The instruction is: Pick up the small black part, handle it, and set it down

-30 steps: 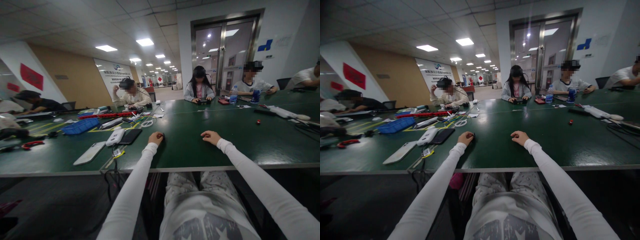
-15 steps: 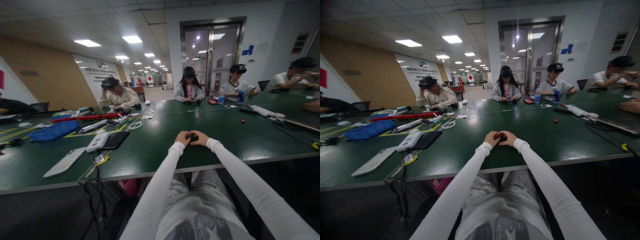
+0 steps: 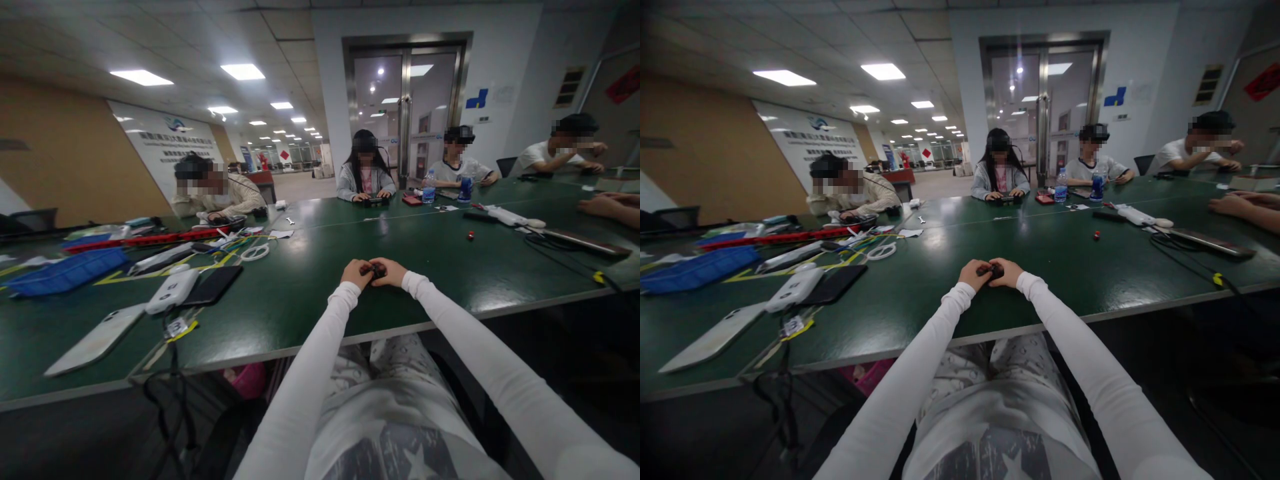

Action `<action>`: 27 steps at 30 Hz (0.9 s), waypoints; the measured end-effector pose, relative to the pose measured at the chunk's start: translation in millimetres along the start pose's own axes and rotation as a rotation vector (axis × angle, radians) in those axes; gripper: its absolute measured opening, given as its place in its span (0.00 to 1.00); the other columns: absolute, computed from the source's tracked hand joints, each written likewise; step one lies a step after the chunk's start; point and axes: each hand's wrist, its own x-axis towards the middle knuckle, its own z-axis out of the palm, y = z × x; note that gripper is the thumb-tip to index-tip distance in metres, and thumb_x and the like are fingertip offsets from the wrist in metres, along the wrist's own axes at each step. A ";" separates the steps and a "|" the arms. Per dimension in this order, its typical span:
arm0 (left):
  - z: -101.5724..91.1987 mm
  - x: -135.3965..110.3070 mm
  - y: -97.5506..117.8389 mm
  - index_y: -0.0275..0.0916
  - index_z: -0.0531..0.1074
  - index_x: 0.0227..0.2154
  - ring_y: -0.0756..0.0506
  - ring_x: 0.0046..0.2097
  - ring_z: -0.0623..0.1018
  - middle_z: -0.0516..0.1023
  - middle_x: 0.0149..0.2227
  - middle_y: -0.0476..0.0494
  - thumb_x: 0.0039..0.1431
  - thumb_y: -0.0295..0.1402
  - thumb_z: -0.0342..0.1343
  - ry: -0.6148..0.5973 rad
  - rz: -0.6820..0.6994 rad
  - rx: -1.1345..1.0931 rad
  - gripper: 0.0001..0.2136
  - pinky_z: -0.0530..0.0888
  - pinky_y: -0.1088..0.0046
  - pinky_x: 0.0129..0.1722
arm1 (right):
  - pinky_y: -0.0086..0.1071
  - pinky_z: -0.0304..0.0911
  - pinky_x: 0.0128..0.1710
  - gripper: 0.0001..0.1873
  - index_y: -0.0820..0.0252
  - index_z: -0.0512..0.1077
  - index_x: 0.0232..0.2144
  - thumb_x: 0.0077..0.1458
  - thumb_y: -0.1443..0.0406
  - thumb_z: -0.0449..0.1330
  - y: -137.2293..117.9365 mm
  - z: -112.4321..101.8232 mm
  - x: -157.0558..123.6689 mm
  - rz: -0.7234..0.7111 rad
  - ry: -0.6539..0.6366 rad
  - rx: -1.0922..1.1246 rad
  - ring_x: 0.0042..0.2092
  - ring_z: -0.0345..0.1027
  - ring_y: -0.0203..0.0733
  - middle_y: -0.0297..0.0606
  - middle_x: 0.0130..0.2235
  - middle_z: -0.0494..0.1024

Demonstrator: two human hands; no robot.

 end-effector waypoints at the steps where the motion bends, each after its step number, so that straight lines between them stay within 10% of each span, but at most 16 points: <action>1: 0.0 -0.1 0.0 0.38 0.70 0.30 0.51 0.33 0.69 0.68 0.32 0.47 0.42 0.28 0.55 0.005 -0.001 -0.001 0.09 0.68 0.74 0.38 | 0.38 0.58 0.41 0.36 0.61 0.61 0.45 0.29 0.65 0.66 1.4 -0.2 0.7 0.004 -0.006 0.022 0.38 0.64 0.39 0.40 0.39 0.70; 27: -3.3 -0.1 -0.3 0.37 0.72 0.30 0.48 0.36 0.69 0.69 0.33 0.45 0.42 0.30 0.54 0.023 -0.001 0.042 0.09 0.66 0.70 0.41 | 0.33 0.62 0.36 0.33 0.62 0.63 0.43 0.30 0.65 0.66 14.2 0.9 5.0 0.074 -0.031 0.091 0.32 0.65 0.35 0.34 0.30 0.70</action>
